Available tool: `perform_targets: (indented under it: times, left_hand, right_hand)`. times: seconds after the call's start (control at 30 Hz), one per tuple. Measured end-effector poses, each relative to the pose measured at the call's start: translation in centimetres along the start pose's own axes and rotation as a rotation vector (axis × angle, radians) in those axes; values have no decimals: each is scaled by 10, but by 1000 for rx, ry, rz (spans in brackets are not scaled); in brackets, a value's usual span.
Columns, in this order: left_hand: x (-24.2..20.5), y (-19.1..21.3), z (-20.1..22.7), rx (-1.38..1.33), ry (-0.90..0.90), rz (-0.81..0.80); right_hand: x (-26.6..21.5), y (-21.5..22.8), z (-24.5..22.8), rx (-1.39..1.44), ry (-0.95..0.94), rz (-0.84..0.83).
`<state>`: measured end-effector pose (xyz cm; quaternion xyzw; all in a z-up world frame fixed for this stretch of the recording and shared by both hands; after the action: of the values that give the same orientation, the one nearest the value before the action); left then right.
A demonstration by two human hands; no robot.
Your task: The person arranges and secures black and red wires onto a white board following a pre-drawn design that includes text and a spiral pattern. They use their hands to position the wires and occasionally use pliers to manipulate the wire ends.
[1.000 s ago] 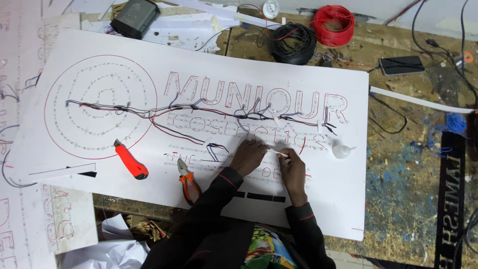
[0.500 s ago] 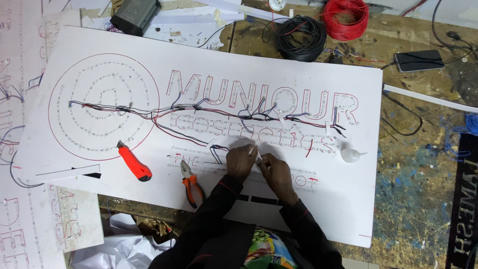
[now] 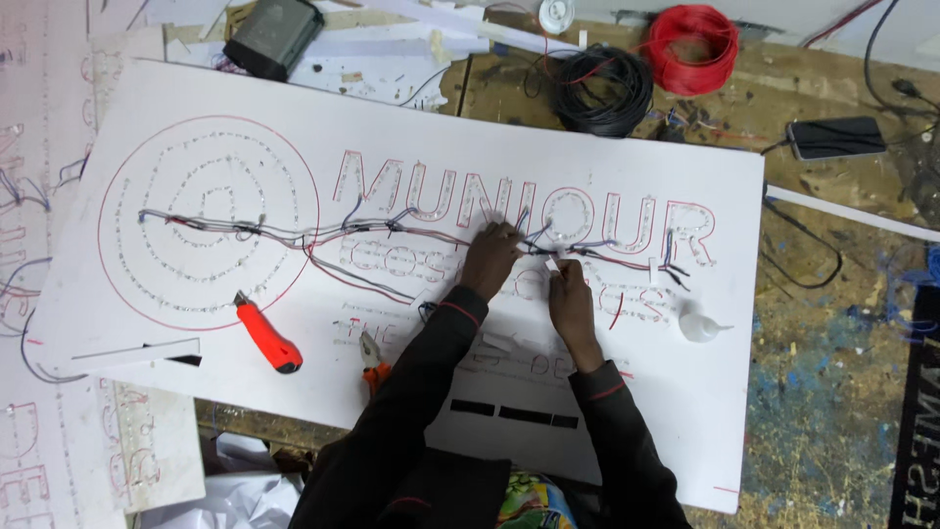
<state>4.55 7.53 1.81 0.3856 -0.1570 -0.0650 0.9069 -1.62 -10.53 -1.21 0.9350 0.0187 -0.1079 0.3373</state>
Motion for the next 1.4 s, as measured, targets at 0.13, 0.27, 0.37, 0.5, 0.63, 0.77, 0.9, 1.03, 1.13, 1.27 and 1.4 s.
perform_targets:
  times: [0.13,0.27,0.37,0.5,0.63,0.77,0.9,1.03,1.13,1.27,1.4]
  left_hand:
    - [4,-6,-9,-89,-112,46]
    - [5,-2,-19,-127,-89,63]
    - [2,-1,-14,-216,-39,101]
    - [-11,4,-15,-408,69,159]
    - [-15,5,-24,-410,196,131]
    - [-7,4,-24,-360,279,170]
    - [13,-6,-11,-254,395,107]
    - [18,-17,-13,-63,419,97]
    - [13,-17,-16,-59,420,117]
    - [6,-17,-16,27,377,157]
    - [0,-7,-18,-93,276,168]
  right_hand:
    - [15,6,-14,-122,-67,28]
    - [26,3,-28,-241,-13,3]
    - [37,-4,-34,-333,21,-9]
    - [42,-17,-31,-483,44,-1]
    - [36,-23,-29,-640,55,-57]
    - [33,-12,-30,-761,73,-137]
    - [37,-14,-32,-782,97,-108]
    - [37,-16,-28,-772,74,-139]
    - [33,-17,-29,-745,62,-156]
    - [34,-14,-34,-743,63,-183]
    - [41,-8,-37,-788,93,-169]
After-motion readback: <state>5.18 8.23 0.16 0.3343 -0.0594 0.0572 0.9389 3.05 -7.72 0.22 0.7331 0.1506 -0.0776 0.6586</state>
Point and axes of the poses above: each hand's wrist, its own x-axis towards the middle knuckle, its own y-axis out of the back of the hand, z = x × y, the point moved 2 cm from there along x, towards the middle knuckle, and after that the axes turned 11 degrees about -x, right-handed, at the moved point
